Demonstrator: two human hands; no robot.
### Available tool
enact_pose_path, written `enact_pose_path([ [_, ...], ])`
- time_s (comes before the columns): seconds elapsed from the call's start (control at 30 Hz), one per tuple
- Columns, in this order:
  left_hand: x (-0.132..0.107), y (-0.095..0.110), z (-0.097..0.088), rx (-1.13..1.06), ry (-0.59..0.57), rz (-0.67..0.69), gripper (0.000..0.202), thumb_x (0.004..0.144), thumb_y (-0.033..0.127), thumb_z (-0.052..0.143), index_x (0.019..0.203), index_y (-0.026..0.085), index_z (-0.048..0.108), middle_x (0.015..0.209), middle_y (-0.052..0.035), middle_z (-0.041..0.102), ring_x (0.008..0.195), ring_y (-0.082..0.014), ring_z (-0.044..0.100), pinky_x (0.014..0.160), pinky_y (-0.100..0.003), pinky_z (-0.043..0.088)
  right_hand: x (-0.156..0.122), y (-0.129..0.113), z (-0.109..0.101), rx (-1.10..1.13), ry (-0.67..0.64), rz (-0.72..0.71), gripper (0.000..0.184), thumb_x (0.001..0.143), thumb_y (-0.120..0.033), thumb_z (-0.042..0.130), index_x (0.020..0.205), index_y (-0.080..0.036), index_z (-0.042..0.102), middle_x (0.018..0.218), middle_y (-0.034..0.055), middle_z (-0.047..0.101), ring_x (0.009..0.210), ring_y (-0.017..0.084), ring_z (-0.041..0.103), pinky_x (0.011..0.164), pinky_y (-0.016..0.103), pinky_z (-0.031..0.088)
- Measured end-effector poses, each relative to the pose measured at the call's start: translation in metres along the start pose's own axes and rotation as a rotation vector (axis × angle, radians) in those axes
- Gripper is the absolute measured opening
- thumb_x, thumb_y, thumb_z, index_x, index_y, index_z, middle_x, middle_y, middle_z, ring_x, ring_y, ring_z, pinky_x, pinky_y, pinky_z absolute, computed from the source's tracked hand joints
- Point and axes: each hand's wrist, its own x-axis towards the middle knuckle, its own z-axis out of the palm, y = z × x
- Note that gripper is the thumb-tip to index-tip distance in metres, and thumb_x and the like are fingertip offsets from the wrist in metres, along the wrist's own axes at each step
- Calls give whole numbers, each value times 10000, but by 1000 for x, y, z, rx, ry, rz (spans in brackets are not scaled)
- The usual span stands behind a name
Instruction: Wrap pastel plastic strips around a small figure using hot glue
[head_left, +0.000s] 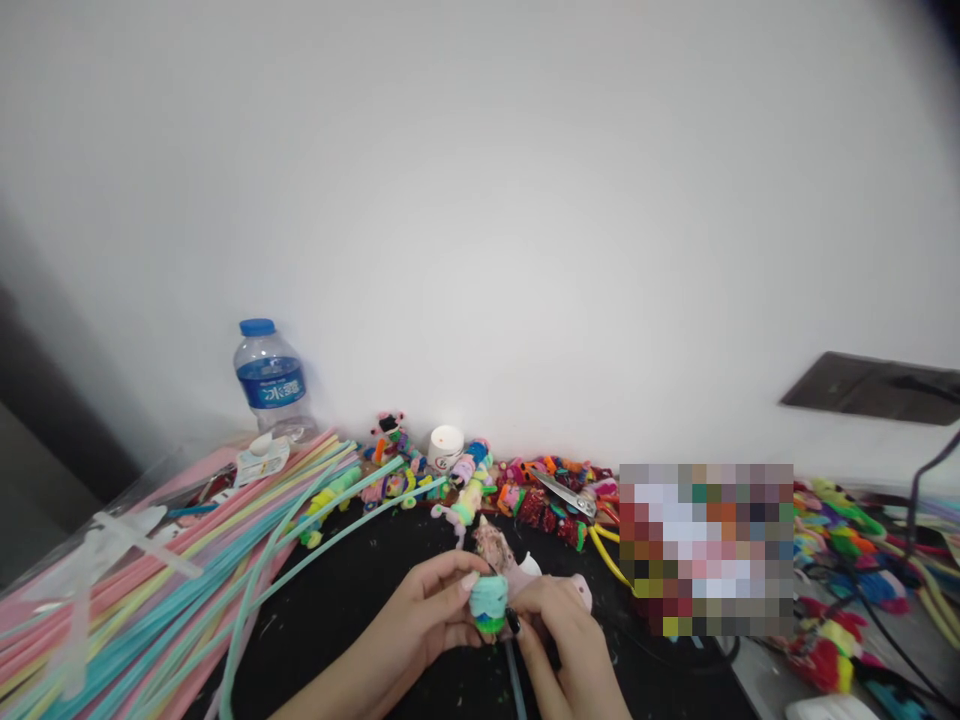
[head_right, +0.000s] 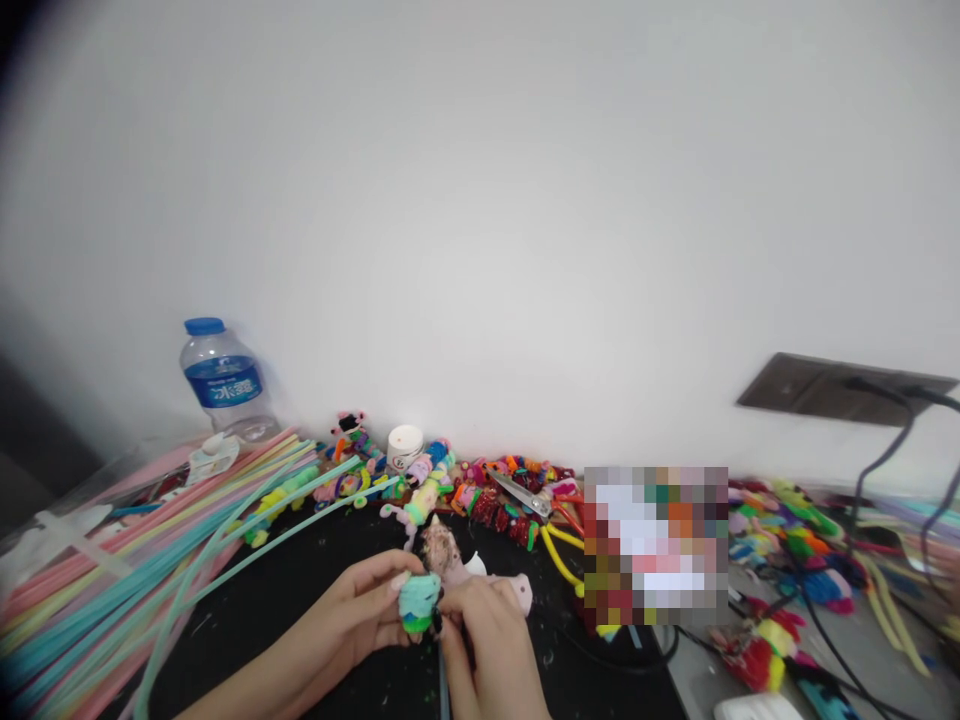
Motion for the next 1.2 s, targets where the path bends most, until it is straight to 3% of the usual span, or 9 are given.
enact_pose_path([
  [0.5,0,0,1,45,-15,-6,220,766,318,643,881,140,584,765,-57,641,639,-152,619,639,-281,440,2,-1,1,-34,-21,29,142,826,-100,412,786,-211,489,688,2,564,626,165,495,581,262,362],
  [1.2,4,-2,-5,221,4,119,253,770,381,620,908,173,583,806,-26,606,680,-151,598,626,-265,449,7,-7,-7,-76,-129,20,166,811,-98,400,795,-205,527,696,27,567,629,181,484,586,281,371],
])
